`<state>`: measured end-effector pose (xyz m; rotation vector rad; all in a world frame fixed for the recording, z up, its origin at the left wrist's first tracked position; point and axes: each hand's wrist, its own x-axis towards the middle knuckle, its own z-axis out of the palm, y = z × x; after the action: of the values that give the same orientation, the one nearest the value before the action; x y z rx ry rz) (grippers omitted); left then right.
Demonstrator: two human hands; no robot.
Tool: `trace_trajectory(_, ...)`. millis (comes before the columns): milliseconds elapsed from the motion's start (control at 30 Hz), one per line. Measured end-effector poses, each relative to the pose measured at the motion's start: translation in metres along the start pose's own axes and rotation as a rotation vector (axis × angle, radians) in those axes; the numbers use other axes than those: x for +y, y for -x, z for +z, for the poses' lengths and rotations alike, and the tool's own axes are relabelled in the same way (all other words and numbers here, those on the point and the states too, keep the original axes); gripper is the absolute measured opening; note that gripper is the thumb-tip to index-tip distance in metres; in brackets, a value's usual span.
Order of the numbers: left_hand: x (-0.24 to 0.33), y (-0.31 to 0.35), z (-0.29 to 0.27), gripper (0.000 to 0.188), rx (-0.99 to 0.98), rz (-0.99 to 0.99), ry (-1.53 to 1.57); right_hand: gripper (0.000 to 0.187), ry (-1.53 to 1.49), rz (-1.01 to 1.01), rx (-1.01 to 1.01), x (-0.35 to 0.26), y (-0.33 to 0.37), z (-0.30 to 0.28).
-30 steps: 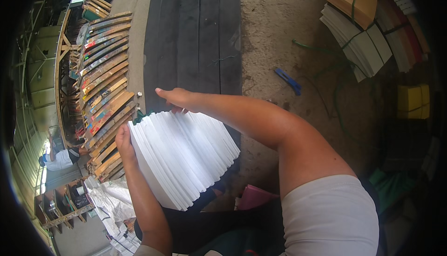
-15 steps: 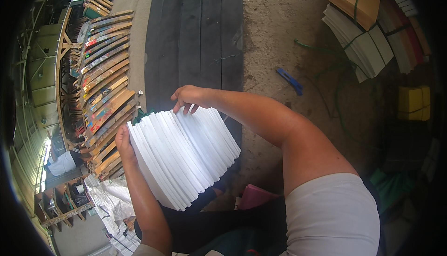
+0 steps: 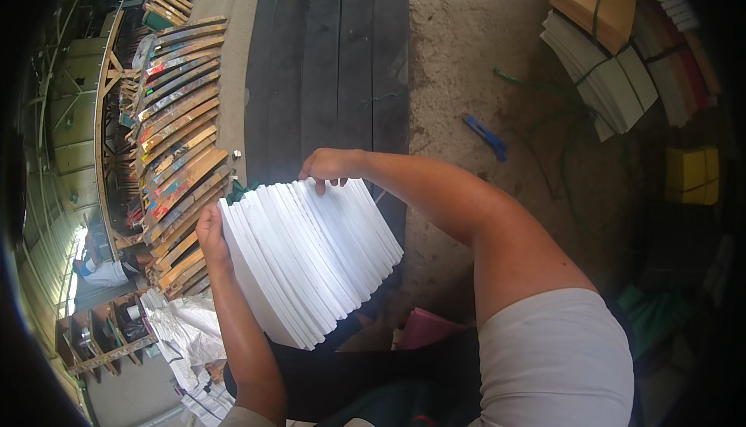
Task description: The person sits on the floor and unties a bundle of white sheets using a knife. They separate the sheets into smaller stacks, align them, and tie them with green string. The person repeats this process for multiple stacks, creating several tied bundles.
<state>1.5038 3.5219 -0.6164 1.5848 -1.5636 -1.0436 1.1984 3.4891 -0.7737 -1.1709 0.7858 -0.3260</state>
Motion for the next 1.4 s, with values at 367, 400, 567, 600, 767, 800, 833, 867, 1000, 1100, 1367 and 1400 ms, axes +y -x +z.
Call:
trace_trajectory(367,0.006,0.002,0.008,0.028,0.002,-0.002,0.006,0.076,0.028,0.049,0.007,0.017,-0.004,-0.001)
trace_trajectory(400,0.006,0.002,0.007,0.028,0.001,0.002,0.0,0.077,0.043,0.051,-0.014,0.015,-0.003,0.0)
trace_trajectory(567,0.006,0.001,0.007,0.027,-0.013,0.003,-0.019,0.073,0.062,0.079,-0.03,0.022,-0.005,-0.006)
trace_trajectory(600,0.006,0.001,0.008,0.027,-0.012,0.005,-0.021,0.074,0.053,0.081,-0.026,0.024,-0.006,-0.009)
trace_trajectory(767,0.008,0.002,0.01,0.026,-0.005,0.009,-0.013,0.074,0.052,0.091,-0.003,0.037,-0.011,-0.01)
trace_trajectory(800,0.008,0.002,0.01,0.026,-0.007,0.007,-0.009,0.074,0.067,0.085,-0.009,0.037,-0.012,-0.009)
trace_trajectory(833,0.009,0.002,0.01,0.026,-0.009,0.005,-0.005,0.074,0.077,0.088,-0.014,0.036,-0.011,-0.008)
trace_trajectory(867,0.009,0.003,0.01,0.026,-0.011,0.003,-0.001,0.073,0.087,0.092,-0.019,0.035,-0.01,-0.007)
trace_trajectory(1000,0.007,0.001,0.009,0.026,-0.014,0.009,-0.017,0.07,0.114,0.102,-0.037,0.034,-0.011,-0.01)
trace_trajectory(1100,0.006,0.002,0.007,0.027,-0.017,0.019,-0.031,0.069,0.116,0.098,-0.045,0.036,-0.012,-0.012)
trace_trajectory(1367,0.007,0.001,0.008,0.029,-0.023,0.02,-0.041,0.068,0.048,0.14,0.029,0.049,-0.012,-0.011)
trace_trajectory(1400,0.008,0.001,0.008,0.029,-0.022,0.022,-0.043,0.068,0.04,0.147,0.037,0.05,-0.011,-0.011)
